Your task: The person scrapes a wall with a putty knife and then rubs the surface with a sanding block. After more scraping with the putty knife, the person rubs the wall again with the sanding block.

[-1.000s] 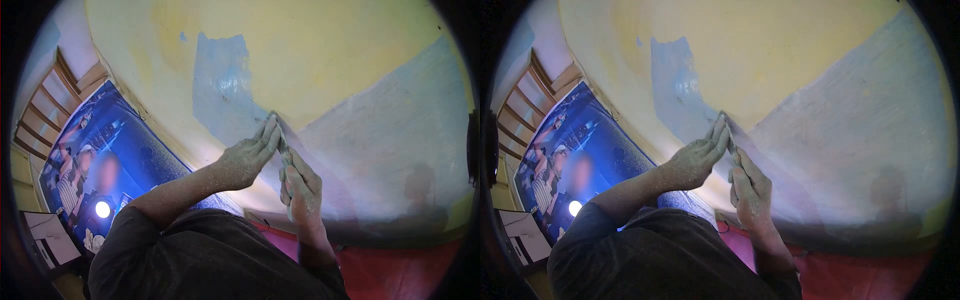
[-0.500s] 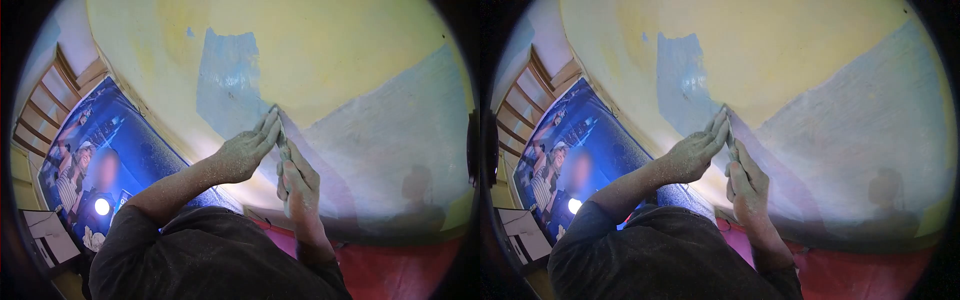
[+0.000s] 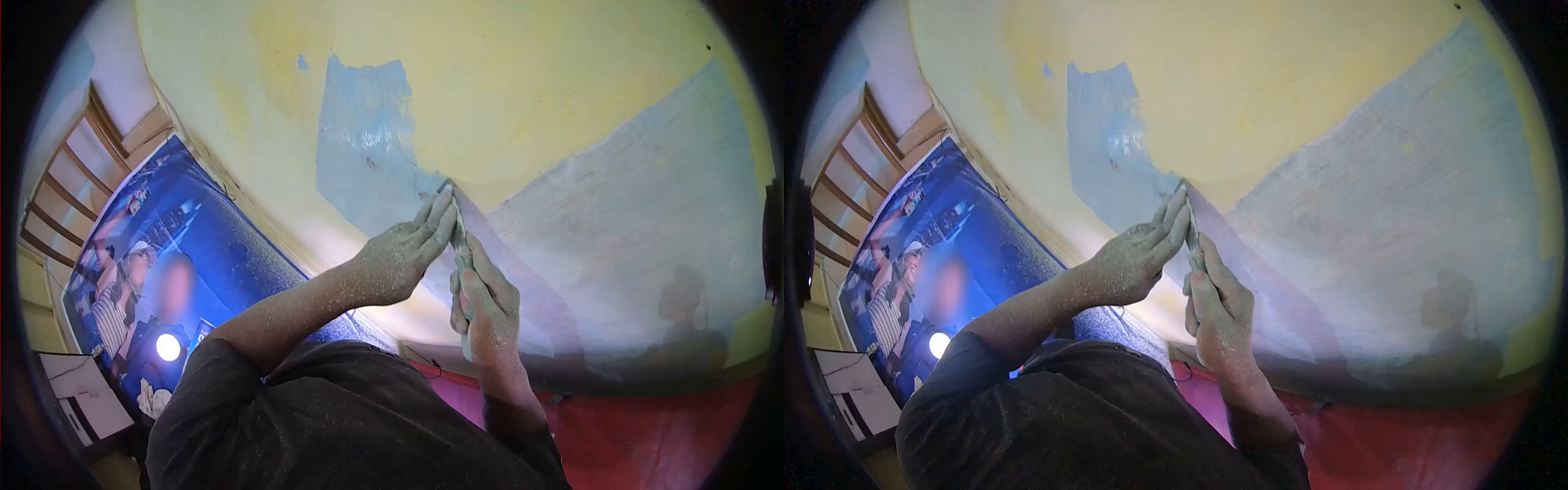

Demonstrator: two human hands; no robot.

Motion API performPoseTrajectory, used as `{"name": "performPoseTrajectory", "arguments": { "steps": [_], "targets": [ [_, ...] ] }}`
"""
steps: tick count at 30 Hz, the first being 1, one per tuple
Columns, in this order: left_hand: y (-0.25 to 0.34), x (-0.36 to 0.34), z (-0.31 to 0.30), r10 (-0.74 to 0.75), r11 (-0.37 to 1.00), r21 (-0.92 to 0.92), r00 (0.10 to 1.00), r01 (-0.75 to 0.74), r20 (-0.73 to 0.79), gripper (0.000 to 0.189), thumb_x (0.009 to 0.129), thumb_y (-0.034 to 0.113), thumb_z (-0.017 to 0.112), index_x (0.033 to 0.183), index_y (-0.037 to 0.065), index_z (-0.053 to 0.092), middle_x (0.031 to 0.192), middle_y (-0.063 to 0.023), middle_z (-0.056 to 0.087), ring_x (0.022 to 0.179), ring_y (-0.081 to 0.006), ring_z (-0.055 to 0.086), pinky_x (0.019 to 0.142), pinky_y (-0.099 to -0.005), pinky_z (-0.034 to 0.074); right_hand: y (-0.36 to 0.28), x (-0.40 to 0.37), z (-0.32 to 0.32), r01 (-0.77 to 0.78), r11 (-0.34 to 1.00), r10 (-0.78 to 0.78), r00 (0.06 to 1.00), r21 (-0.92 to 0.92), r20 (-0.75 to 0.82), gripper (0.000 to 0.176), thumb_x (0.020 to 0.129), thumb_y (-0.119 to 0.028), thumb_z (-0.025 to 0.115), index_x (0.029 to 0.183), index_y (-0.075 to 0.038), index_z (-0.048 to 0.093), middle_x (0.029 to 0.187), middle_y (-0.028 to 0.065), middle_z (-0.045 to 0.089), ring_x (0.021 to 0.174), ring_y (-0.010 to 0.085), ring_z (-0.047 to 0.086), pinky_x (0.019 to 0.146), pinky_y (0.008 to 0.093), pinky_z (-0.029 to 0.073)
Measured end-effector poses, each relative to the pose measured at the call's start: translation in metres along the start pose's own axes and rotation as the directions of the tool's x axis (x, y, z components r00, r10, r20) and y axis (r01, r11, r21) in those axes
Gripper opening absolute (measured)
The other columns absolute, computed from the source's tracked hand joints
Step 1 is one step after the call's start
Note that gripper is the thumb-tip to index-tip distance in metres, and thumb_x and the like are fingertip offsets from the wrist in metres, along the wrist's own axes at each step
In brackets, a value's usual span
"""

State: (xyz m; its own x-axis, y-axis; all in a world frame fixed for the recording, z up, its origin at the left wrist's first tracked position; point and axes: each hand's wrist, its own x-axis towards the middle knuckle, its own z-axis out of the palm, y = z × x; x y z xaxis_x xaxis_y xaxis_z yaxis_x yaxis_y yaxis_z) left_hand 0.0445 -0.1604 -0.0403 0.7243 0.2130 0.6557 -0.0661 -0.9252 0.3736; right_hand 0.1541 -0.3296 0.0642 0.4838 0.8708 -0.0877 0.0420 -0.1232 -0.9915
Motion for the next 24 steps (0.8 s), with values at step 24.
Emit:
{"name": "performPoseTrajectory", "arguments": {
  "steps": [24],
  "targets": [
    [-0.027,-0.011,-0.017,-0.149,0.989,0.018,0.989,0.149,0.008,0.098,0.086,-0.007,0.062,0.171,-0.017,0.013,0.178,-0.0466,0.012,0.166,-0.0569,0.026,0.128,-0.0535,0.044,0.007,0.037,0.027,-0.030,0.999,0.029,0.998,0.028,0.051,0.053,0.116,-0.015,0.056,0.167,-0.001,0.053,0.092,-0.0007,0.060,0.058,0.0026,0.045,0.050,0.0219,0.038]
  ]
}}
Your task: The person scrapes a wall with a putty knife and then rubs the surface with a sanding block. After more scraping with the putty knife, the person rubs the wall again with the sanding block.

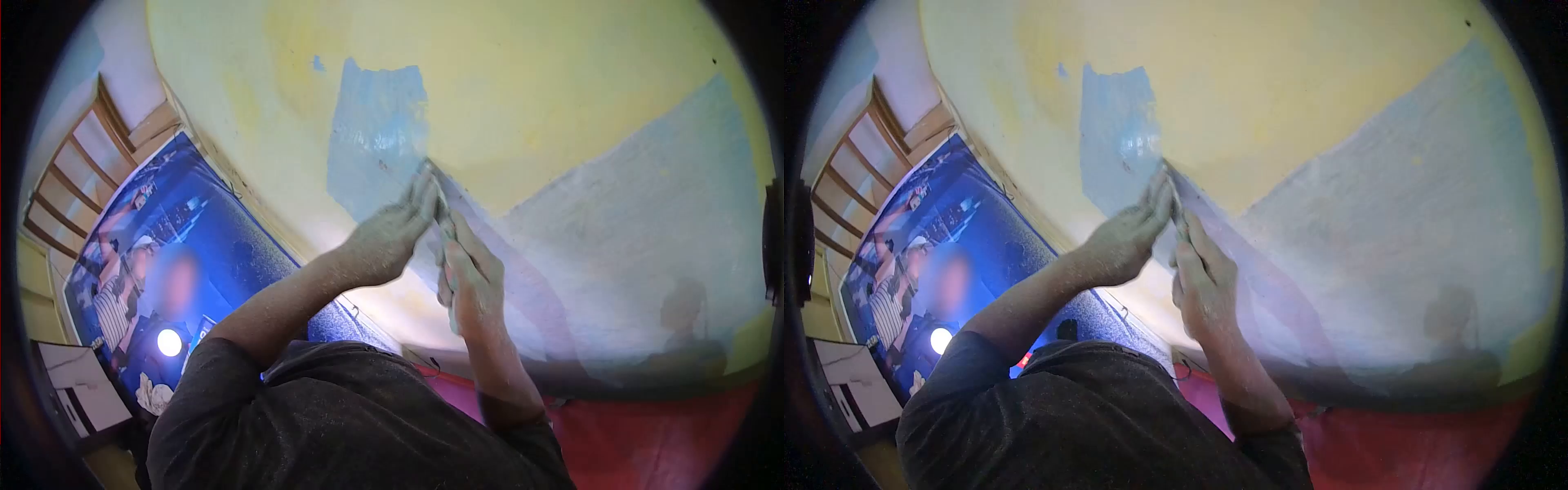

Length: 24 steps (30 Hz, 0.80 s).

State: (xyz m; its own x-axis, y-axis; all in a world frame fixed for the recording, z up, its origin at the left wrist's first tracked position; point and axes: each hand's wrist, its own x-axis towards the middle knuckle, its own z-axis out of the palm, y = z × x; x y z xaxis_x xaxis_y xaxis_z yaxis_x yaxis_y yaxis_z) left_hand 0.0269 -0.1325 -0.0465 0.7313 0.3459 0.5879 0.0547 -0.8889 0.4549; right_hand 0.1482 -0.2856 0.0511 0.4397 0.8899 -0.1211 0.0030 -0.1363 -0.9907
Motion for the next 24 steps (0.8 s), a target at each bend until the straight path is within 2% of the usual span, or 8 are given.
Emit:
{"name": "performPoseTrajectory", "arguments": {
  "steps": [2,7,12,15,20,22,24],
  "targets": [
    [-0.005,0.000,-0.010,0.013,1.000,-0.009,1.000,-0.014,-0.011,0.096,0.086,-0.007,0.061,0.170,-0.018,0.015,0.178,-0.0463,0.011,0.167,-0.0561,0.025,0.129,-0.0539,0.042,0.000,0.010,0.008,0.010,0.999,-0.012,0.999,0.048,0.035,0.054,0.116,-0.016,0.057,0.168,-0.001,0.052,0.091,-0.0007,0.060,0.058,0.0031,0.046,0.049,0.0221,0.038],
    [0.009,-0.002,-0.002,0.113,0.992,-0.058,0.993,-0.111,0.033,0.091,0.088,-0.008,0.058,0.170,-0.017,0.019,0.180,-0.0432,0.012,0.168,-0.0546,0.024,0.132,-0.0537,0.038,0.002,-0.024,-0.008,0.034,0.999,-0.034,0.999,-0.012,-0.001,0.055,0.115,-0.016,0.055,0.169,-0.002,0.051,0.092,-0.0013,0.060,0.058,0.0025,0.046,0.050,0.0215,0.038],
    [0.010,0.003,0.001,0.038,0.998,-0.052,0.999,-0.036,0.033,0.095,0.088,-0.007,0.062,0.171,-0.015,0.016,0.180,-0.0432,0.012,0.169,-0.0542,0.023,0.129,-0.0545,0.042,-0.012,-0.017,0.000,0.023,0.998,-0.021,0.999,-0.055,0.028,0.057,0.115,-0.016,0.055,0.170,-0.001,0.048,0.092,-0.0016,0.060,0.058,0.0031,0.047,0.051,0.0218,0.039],
    [0.000,0.002,-0.006,0.014,1.000,0.001,1.000,-0.014,0.019,0.097,0.087,-0.006,0.063,0.171,-0.016,0.015,0.179,-0.0445,0.013,0.168,-0.0555,0.024,0.128,-0.0553,0.043,0.000,-0.003,0.002,0.020,0.999,-0.021,0.999,0.034,0.026,0.057,0.115,-0.015,0.056,0.170,-0.001,0.048,0.093,-0.0015,0.061,0.058,0.0030,0.047,0.051,0.0224,0.039],
    [0.014,0.005,0.014,0.085,0.996,-0.015,0.996,-0.086,-0.025,0.099,0.084,-0.009,0.062,0.170,-0.018,0.014,0.178,-0.0464,0.014,0.165,-0.0581,0.029,0.126,-0.0552,0.045,-0.009,-0.020,-0.017,0.019,0.999,-0.018,1.000,-0.033,0.015,0.056,0.115,-0.015,0.056,0.169,-0.001,0.050,0.092,-0.0006,0.060,0.059,0.0034,0.047,0.051,0.0227,0.039],
    [0.018,0.007,0.008,0.036,0.999,0.001,0.998,-0.036,-0.043,0.100,0.083,-0.009,0.062,0.170,-0.019,0.013,0.177,-0.0475,0.015,0.165,-0.0581,0.029,0.127,-0.0555,0.044,-0.012,-0.015,-0.014,-0.014,0.999,0.014,1.000,-0.050,-0.001,0.056,0.115,-0.014,0.056,0.169,-0.002,0.050,0.092,-0.0003,0.060,0.059,0.0034,0.047,0.051,0.0223,0.039],
    [0.012,0.005,0.006,-0.004,1.000,0.010,0.999,0.005,-0.050,0.102,0.081,-0.011,0.062,0.170,-0.018,0.012,0.176,-0.0492,0.014,0.164,-0.0579,0.030,0.127,-0.0557,0.043,-0.009,0.000,-0.011,0.022,0.999,-0.020,0.999,-0.049,0.048,0.055,0.115,-0.015,0.055,0.169,-0.004,0.051,0.093,-0.0007,0.060,0.060,0.0029,0.046,0.052,0.0221,0.039]
  ]
}}
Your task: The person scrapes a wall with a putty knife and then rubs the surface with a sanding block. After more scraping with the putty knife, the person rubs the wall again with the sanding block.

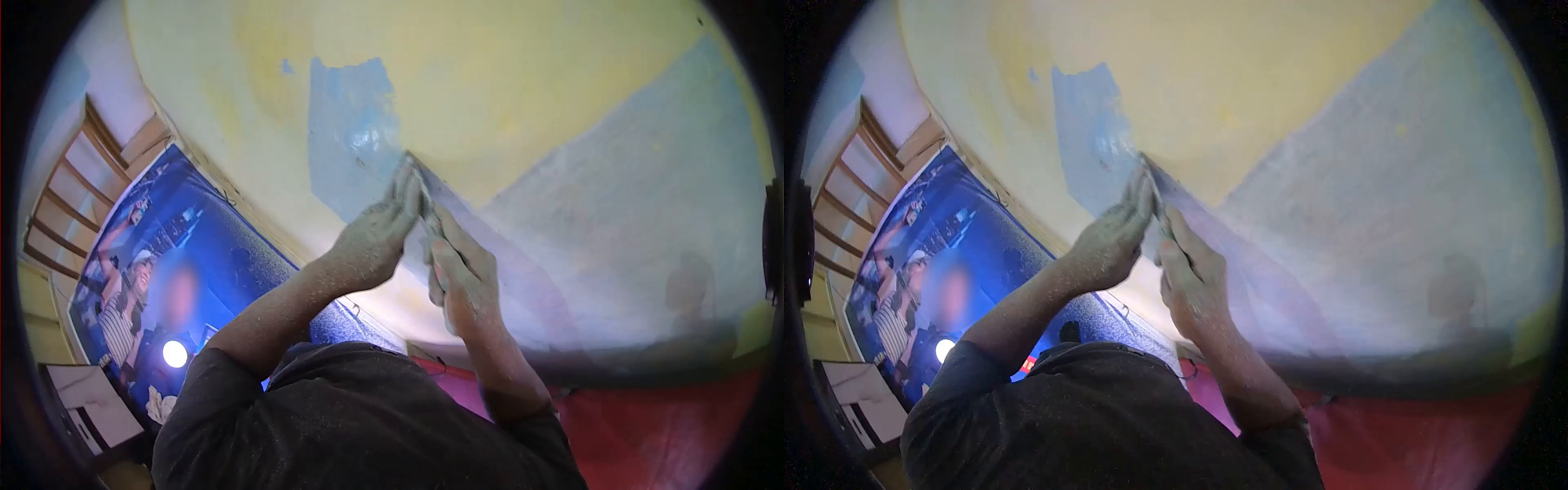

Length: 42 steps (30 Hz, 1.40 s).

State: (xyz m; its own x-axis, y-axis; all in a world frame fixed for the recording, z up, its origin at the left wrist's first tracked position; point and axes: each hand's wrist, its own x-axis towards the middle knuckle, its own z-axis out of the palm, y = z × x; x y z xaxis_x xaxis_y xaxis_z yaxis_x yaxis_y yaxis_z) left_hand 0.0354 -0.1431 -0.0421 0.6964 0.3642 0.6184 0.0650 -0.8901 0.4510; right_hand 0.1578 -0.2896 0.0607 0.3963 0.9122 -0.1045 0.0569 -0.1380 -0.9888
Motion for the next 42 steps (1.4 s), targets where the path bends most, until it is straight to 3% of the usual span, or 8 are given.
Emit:
{"name": "performPoseTrajectory", "arguments": {
  "steps": [4,8,12,16,19,25,40,42],
  "targets": [
    [0.006,0.002,0.003,-0.041,0.999,-0.023,0.999,0.042,0.015,0.105,0.080,-0.010,0.062,0.170,-0.019,0.010,0.176,-0.0491,0.014,0.164,-0.0575,0.030,0.126,-0.0553,0.043,0.001,-0.004,-0.011,-0.039,0.995,0.036,0.999,0.092,0.041,0.054,0.116,-0.014,0.054,0.169,-0.006,0.053,0.094,-0.0013,0.060,0.060,0.0021,0.045,0.053,0.0213,0.037],
    [0.039,0.007,0.025,0.073,0.997,-0.006,0.997,-0.073,-0.008,0.104,0.081,-0.006,0.066,0.171,-0.017,0.016,0.176,-0.0476,0.019,0.162,-0.0571,0.037,0.126,-0.0536,0.044,-0.002,-0.042,-0.042,-0.017,0.999,0.018,1.000,0.034,-0.022,0.054,0.115,-0.011,0.054,0.167,0.000,0.052,0.094,-0.0004,0.061,0.060,0.0020,0.044,0.052,0.0212,0.036],
    [0.067,0.015,0.043,0.151,0.987,-0.058,0.985,-0.147,0.087,0.102,0.083,-0.002,0.067,0.172,-0.015,0.018,0.177,-0.0458,0.020,0.165,-0.0577,0.031,0.129,-0.0545,0.041,-0.002,-0.076,-0.072,0.025,0.998,-0.019,0.994,0.054,-0.108,0.054,0.114,-0.010,0.055,0.165,0.008,0.051,0.093,0.0002,0.061,0.059,0.0012,0.045,0.050,0.0198,0.035],
    [0.082,0.022,0.050,0.260,0.965,-0.001,0.962,-0.261,0.087,0.094,0.086,0.000,0.064,0.169,-0.016,0.024,0.175,-0.0473,0.022,0.166,-0.0561,0.031,0.130,-0.0539,0.040,0.003,-0.096,-0.089,0.086,0.995,-0.079,0.990,0.059,-0.113,0.054,0.115,-0.012,0.055,0.165,0.007,0.051,0.090,-0.0002,0.060,0.059,0.0005,0.044,0.050,0.0185,0.034],
    [0.085,0.022,0.048,0.173,0.985,-0.013,0.982,-0.172,0.080,0.095,0.085,-0.001,0.064,0.168,-0.018,0.024,0.174,-0.0483,0.024,0.165,-0.0567,0.032,0.129,-0.0545,0.041,-0.002,-0.088,-0.083,0.057,0.995,-0.046,0.992,0.086,-0.115,0.053,0.115,-0.013,0.055,0.165,0.006,0.052,0.091,-0.0002,0.061,0.060,0.0001,0.044,0.051,0.0183,0.034],
    [0.082,0.023,0.038,0.210,0.977,-0.005,0.971,-0.211,0.114,0.088,0.090,-0.001,0.059,0.168,-0.019,0.022,0.175,-0.0475,0.022,0.165,-0.0604,0.029,0.130,-0.0554,0.040,0.004,-0.090,-0.081,0.055,0.998,-0.054,0.993,0.002,-0.102,0.052,0.116,-0.011,0.053,0.166,0.004,0.052,0.094,-0.0013,0.061,0.061,0.0006,0.044,0.054,0.0190,0.036],
    [0.068,0.023,0.032,0.171,0.985,-0.039,0.982,-0.169,0.077,0.086,0.091,-0.001,0.058,0.169,-0.017,0.024,0.176,-0.0462,0.021,0.164,-0.0602,0.030,0.129,-0.0548,0.042,0.010,-0.076,-0.064,0.057,0.997,-0.050,0.991,0.060,-0.123,0.053,0.115,-0.010,0.052,0.166,0.005,0.051,0.093,-0.0019,0.061,0.063,0.0005,0.044,0.056,0.0194,0.035],
    [0.070,0.023,0.030,0.157,0.988,-0.028,0.982,-0.155,0.103,0.095,0.083,-0.004,0.062,0.168,-0.019,0.022,0.174,-0.0487,0.021,0.164,-0.0600,0.031,0.128,-0.0551,0.042,0.007,-0.074,-0.064,0.036,0.996,-0.027,0.994,0.085,-0.107,0.053,0.115,-0.009,0.050,0.166,0.004,0.051,0.093,-0.0021,0.060,0.063,0.0004,0.044,0.056,0.0190,0.035]
  ]
}}
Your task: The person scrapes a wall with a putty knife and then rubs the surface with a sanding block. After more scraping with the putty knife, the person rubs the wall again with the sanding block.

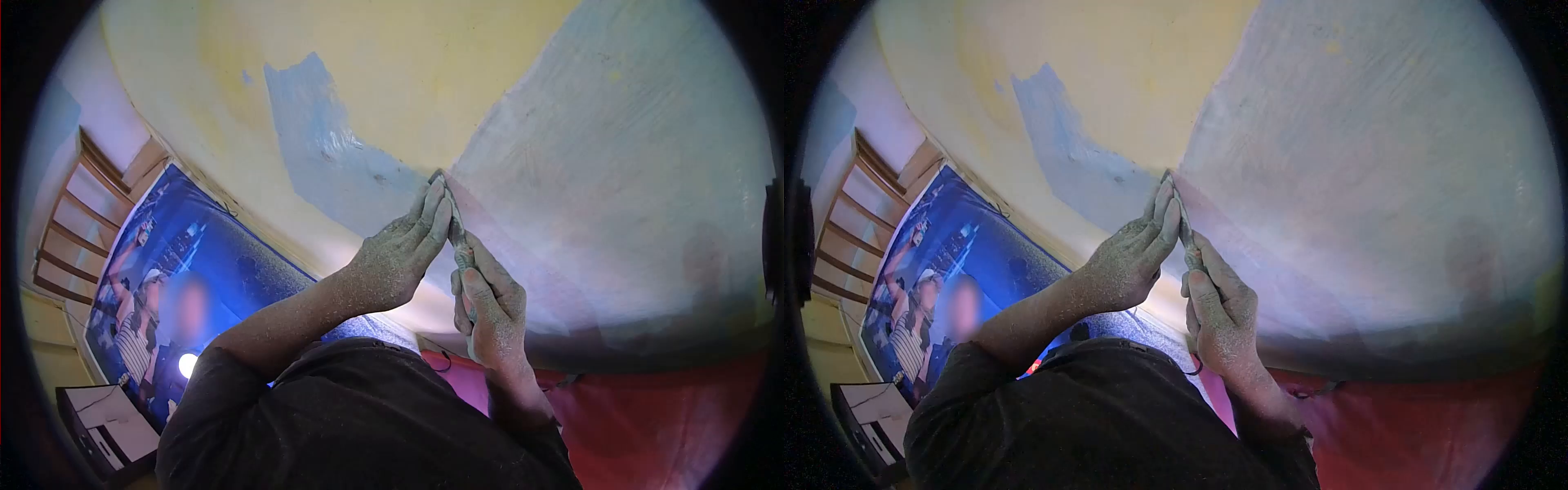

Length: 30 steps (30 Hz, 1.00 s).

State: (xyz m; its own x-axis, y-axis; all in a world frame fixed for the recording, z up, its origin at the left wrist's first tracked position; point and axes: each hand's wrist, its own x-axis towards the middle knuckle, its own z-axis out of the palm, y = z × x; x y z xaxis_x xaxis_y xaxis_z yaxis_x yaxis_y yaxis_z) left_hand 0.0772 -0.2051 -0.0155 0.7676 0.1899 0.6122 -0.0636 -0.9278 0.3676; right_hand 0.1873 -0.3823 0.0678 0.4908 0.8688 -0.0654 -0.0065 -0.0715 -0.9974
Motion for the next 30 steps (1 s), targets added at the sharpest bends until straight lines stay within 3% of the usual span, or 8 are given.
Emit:
{"name": "performPoseTrajectory", "arguments": {
  "steps": [4,11,12,15,16,19,20,30],
  "targets": [
    [0.000,-0.002,0.004,0.076,0.997,0.011,0.997,-0.076,0.026,0.090,0.091,0.000,0.060,0.170,-0.017,0.020,0.176,-0.0466,0.020,0.163,-0.0614,0.031,0.127,-0.0547,0.044,-0.002,-0.008,-0.005,0.036,0.999,-0.036,0.999,-0.010,0.008,0.053,0.115,-0.009,0.052,0.166,0.003,0.051,0.093,-0.0023,0.060,0.062,0.0005,0.044,0.056,0.0190,0.035],
    [-0.002,-0.002,-0.008,-0.001,1.000,-0.027,0.999,0.000,-0.036,0.090,0.090,-0.002,0.059,0.170,-0.017,0.020,0.176,-0.0466,0.019,0.165,-0.0597,0.029,0.127,-0.0548,0.043,-0.003,-0.001,0.009,-0.006,0.999,0.006,1.000,0.044,0.005,0.054,0.114,-0.006,0.051,0.166,0.003,0.051,0.094,-0.0019,0.059,0.060,0.0009,0.044,0.052,0.0195,0.036],
    [-0.002,-0.004,-0.007,-0.054,0.996,-0.059,0.995,0.059,0.085,0.090,0.090,-0.003,0.059,0.169,-0.017,0.021,0.177,-0.0465,0.019,0.165,-0.0598,0.027,0.127,-0.0550,0.043,-0.007,-0.005,0.007,-0.024,0.998,0.024,1.000,0.055,0.008,0.053,0.114,-0.006,0.051,0.166,0.003,0.051,0.094,-0.0019,0.059,0.060,0.0010,0.044,0.052,0.0195,0.035],
    [0.001,-0.004,0.000,0.075,0.997,-0.028,0.997,-0.074,0.027,0.090,0.089,-0.003,0.059,0.169,-0.017,0.021,0.177,-0.0466,0.018,0.166,-0.0594,0.026,0.127,-0.0550,0.043,-0.003,-0.009,-0.001,0.016,0.999,-0.017,1.000,0.052,0.020,0.053,0.114,-0.006,0.051,0.166,0.002,0.051,0.093,-0.0018,0.059,0.060,0.0009,0.044,0.051,0.0194,0.035],
    [0.001,-0.004,0.004,0.073,0.997,-0.013,0.997,-0.073,0.002,0.105,0.078,-0.007,0.066,0.171,-0.016,0.019,0.178,-0.0456,0.018,0.166,-0.0571,0.029,0.128,-0.0556,0.042,-0.001,-0.010,-0.003,0.034,0.998,-0.036,0.999,0.048,0.022,0.053,0.114,-0.006,0.051,0.166,0.002,0.051,0.092,-0.0019,0.059,0.059,0.0008,0.044,0.051,0.0193,0.035],
    [-0.002,-0.003,-0.005,-0.005,0.999,-0.032,1.000,0.004,-0.007,0.103,0.079,-0.006,0.066,0.170,-0.016,0.019,0.178,-0.0459,0.017,0.166,-0.0568,0.028,0.129,-0.0551,0.041,-0.006,-0.001,0.013,-0.047,0.996,0.049,0.999,0.077,-0.019,0.054,0.114,-0.008,0.050,0.167,0.005,0.050,0.092,-0.0016,0.059,0.060,0.0005,0.044,0.050,0.0191,0.035],
    [-0.003,-0.003,-0.010,-0.006,1.000,-0.009,1.000,0.006,0.015,0.090,0.091,-0.002,0.059,0.170,-0.017,0.019,0.177,-0.0447,0.019,0.166,-0.0589,0.027,0.127,-0.0541,0.043,-0.005,-0.003,0.013,-0.042,0.996,0.044,0.999,0.075,-0.027,0.054,0.114,-0.008,0.050,0.167,0.005,0.049,0.092,-0.0016,0.059,0.060,0.0005,0.044,0.050,0.0190,0.035],
    [-0.004,-0.002,-0.008,0.023,0.999,-0.039,1.000,-0.022,0.009,0.091,0.090,-0.003,0.060,0.170,-0.016,0.020,0.177,-0.0452,0.017,0.167,-0.0583,0.025,0.128,-0.0547,0.042,-0.001,-0.005,0.011,0.002,0.999,-0.001,1.000,0.055,-0.019,0.053,0.116,-0.011,0.050,0.167,0.005,0.049,0.089,-0.0007,0.059,0.059,0.0005,0.043,0.049,0.0187,0.034]
  ]
}}
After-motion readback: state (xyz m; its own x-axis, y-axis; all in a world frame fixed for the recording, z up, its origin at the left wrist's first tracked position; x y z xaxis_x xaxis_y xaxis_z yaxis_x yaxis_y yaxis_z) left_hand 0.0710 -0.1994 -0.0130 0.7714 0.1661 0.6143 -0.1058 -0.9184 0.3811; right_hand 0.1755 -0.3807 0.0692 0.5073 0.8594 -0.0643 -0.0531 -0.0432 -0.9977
